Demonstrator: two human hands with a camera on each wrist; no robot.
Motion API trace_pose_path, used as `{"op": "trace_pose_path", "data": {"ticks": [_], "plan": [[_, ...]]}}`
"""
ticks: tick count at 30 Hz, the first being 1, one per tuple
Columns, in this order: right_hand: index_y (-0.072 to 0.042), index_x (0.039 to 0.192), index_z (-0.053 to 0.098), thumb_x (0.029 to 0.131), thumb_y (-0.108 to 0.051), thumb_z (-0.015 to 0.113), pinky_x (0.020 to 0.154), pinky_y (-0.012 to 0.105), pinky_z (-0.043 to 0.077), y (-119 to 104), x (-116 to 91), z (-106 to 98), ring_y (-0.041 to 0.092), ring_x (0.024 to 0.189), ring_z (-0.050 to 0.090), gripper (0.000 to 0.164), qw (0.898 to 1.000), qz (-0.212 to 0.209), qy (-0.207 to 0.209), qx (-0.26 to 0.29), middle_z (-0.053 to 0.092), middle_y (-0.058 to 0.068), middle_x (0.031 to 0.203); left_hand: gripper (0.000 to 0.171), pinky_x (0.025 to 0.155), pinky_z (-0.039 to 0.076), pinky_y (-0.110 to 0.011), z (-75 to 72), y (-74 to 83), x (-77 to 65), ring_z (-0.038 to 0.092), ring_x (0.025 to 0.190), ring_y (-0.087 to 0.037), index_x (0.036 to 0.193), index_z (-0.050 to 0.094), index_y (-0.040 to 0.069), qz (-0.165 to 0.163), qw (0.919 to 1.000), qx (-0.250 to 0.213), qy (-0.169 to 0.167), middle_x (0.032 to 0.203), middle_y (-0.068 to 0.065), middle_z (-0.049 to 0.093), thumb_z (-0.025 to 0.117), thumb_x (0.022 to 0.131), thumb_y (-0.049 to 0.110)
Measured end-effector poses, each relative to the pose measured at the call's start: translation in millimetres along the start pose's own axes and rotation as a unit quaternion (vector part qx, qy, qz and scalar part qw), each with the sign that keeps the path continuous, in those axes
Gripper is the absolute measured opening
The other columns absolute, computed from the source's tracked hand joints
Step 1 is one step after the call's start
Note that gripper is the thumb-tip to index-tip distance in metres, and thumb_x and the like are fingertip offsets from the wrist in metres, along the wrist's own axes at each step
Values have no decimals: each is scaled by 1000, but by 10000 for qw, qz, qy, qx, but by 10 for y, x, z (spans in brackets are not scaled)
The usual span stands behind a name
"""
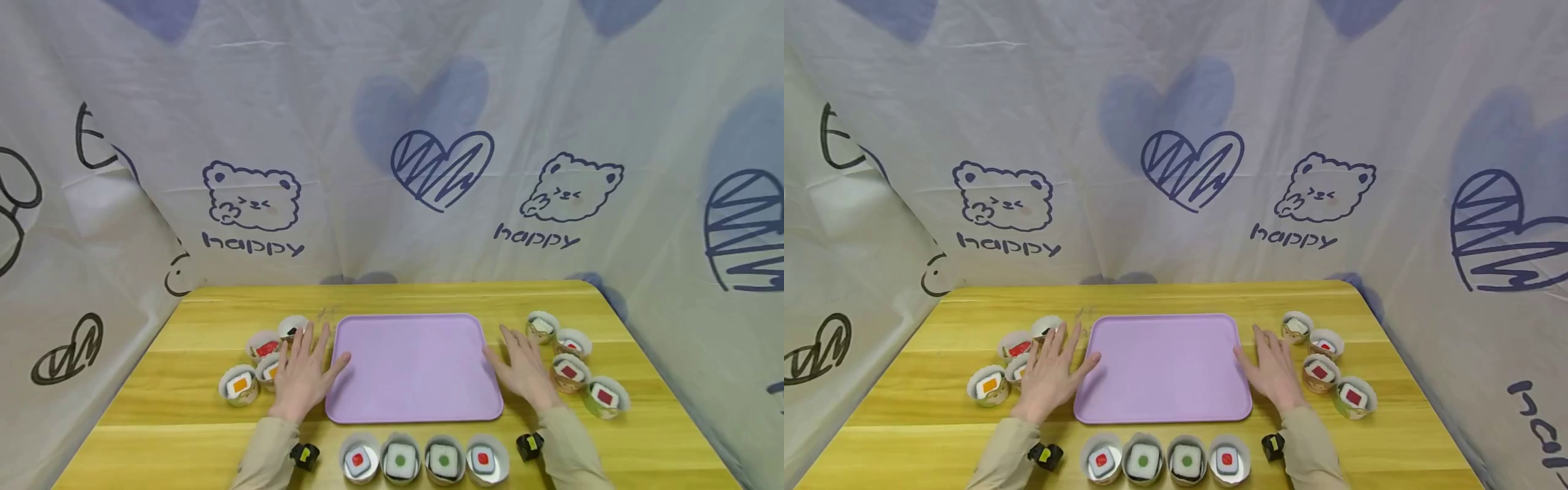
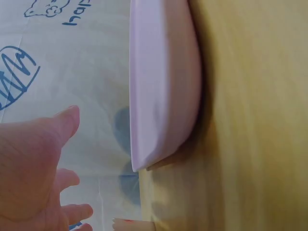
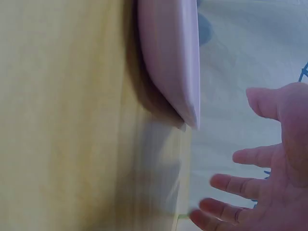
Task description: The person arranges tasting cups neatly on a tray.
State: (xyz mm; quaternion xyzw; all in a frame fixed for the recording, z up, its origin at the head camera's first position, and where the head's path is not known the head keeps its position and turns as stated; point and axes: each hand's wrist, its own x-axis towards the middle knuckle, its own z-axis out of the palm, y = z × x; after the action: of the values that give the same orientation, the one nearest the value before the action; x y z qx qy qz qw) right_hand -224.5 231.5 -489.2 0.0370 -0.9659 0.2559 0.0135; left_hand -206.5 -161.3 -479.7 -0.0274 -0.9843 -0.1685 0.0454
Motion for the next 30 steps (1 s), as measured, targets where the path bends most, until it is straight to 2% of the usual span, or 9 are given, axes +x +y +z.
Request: {"op": "trace_pose_path", "data": {"ticks": [3,7,11,14,16,18,23,26,30], "plan": [[5,153,31,104,-42,46,121,68,24,-6,59,-12,56,142,30,69,9999,-27,-30,154,39,37,150,79,127,6,-64,-38,-5,21,12,156,-42,160,24,14,14,10000,17,-42,168,-20,15,48,99,59],[8,150,35,104,-36,48,113,66,37,-12,148,-12,56,134,43,65,9997,2,-149,185,43,39,145,81,128,7,-63,-77,-18,44,12,156,-43,160,22,13,74,9999,68,-74,167,-21,16,48,99,59],[11,145,41,102,-29,51,112,64,41,-20,252,6,54,131,48,59,9998,-40,-193,41,51,38,138,82,128,7,-63,-111,-44,79,11,156,-43,161,19,13,136,9998,53,-154,167,-21,15,49,99,58],[13,139,47,100,-23,53,101,58,51,-44,344,15,45,112,62,53,9996,-8,-270,74,64,33,121,83,127,8,-64,-139,-63,107,10,156,-43,161,17,13,160,9996,-26,-237,167,-22,15,50,99,57],[13,136,49,99,-20,54,91,52,56,-66,400,20,35,96,67,50,9991,57,-391,173,67,28,111,84,127,8,-64,-160,-72,118,9,156,-44,161,15,13,184,9992,-96,-344,167,-22,14,51,99,56],[13,134,50,99,-19,55,78,45,58,-83,445,30,25,80,66,48,9979,164,-569,271,69,24,103,84,127,9,-65,-184,-78,123,10,156,-45,161,15,12,249,9986,-197,-412,166,-23,15,52,99,54],[13,130,52,96,-16,55,58,32,57,-95,516,66,18,56,64,44,9950,333,-823,466,68,22,94,84,125,11,-67,-272,-99,159,15,153,-49,161,17,7,506,9967,-354,-536,163,-28,22,58,98,46],[12,128,53,94,-14,55,49,29,55,-97,549,80,17,50,61,43,9944,403,-807,549,67,19,88,86,125,12,-67,-329,-121,197,15,153,-50,160,17,5,587,9953,-404,-663,163,-30,21,62,97,41],[10,124,57,93,-10,55,46,27,52,-111,581,91,16,52,60,38,9949,435,-770,475,65,15,83,88,125,9,-67,-381,-178,261,12,152,-52,160,15,4,608,9931,-463,-885,163,-32,18,64,95,37]]}}
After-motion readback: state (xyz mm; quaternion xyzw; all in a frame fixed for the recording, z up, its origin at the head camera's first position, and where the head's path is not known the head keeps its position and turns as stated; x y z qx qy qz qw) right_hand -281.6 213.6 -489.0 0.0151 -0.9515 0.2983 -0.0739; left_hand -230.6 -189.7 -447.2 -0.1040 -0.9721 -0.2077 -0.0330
